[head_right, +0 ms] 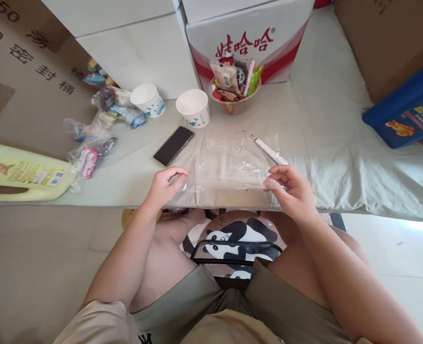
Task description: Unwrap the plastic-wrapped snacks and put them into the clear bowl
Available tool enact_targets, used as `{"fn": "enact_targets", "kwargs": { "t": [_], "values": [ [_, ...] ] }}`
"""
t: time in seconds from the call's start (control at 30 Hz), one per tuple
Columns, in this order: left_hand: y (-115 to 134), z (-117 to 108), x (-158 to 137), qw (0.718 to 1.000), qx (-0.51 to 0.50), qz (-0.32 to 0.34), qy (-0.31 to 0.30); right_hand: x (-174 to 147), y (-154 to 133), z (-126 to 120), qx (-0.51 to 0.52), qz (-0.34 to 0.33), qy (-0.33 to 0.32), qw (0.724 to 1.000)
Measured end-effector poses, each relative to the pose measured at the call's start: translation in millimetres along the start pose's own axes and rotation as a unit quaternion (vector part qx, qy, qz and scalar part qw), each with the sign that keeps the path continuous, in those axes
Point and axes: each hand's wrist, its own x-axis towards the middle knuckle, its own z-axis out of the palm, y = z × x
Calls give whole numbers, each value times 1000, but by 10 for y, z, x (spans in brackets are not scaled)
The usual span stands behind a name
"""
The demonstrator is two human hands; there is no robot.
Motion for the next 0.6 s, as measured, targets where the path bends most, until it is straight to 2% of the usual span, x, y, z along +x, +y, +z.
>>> {"fn": "enact_targets", "kwargs": {
  "t": [0.07, 0.17, 0.27, 0.37, 0.47, 0.53, 0.6],
  "values": [
    [1, 11, 41, 993, -103, -42, 25, 23, 42, -15, 43, -5, -15, 999],
    [42, 38, 104, 960, -247, -124, 52, 74, 108, -20, -3, -20, -66, 998],
    [82, 63, 151, 937, -304, -156, 70, 108, 130, -1, -29, -11, -70, 997],
    [88, 101, 167, 937, -304, -155, 80, 115, 105, 35, -6, 1, -19, 1000],
    [57, 164, 170, 952, -251, -156, 83, 116, 79, 73, -11, 45, 24, 999],
    [28, 212, 177, 965, -198, -147, 83, 118, 87, 92, -69, 56, 45, 995],
    [9, 252, 190, 978, -142, -129, 85, 113, 122, 104, -158, 22, 55, 986]
  ]
}}
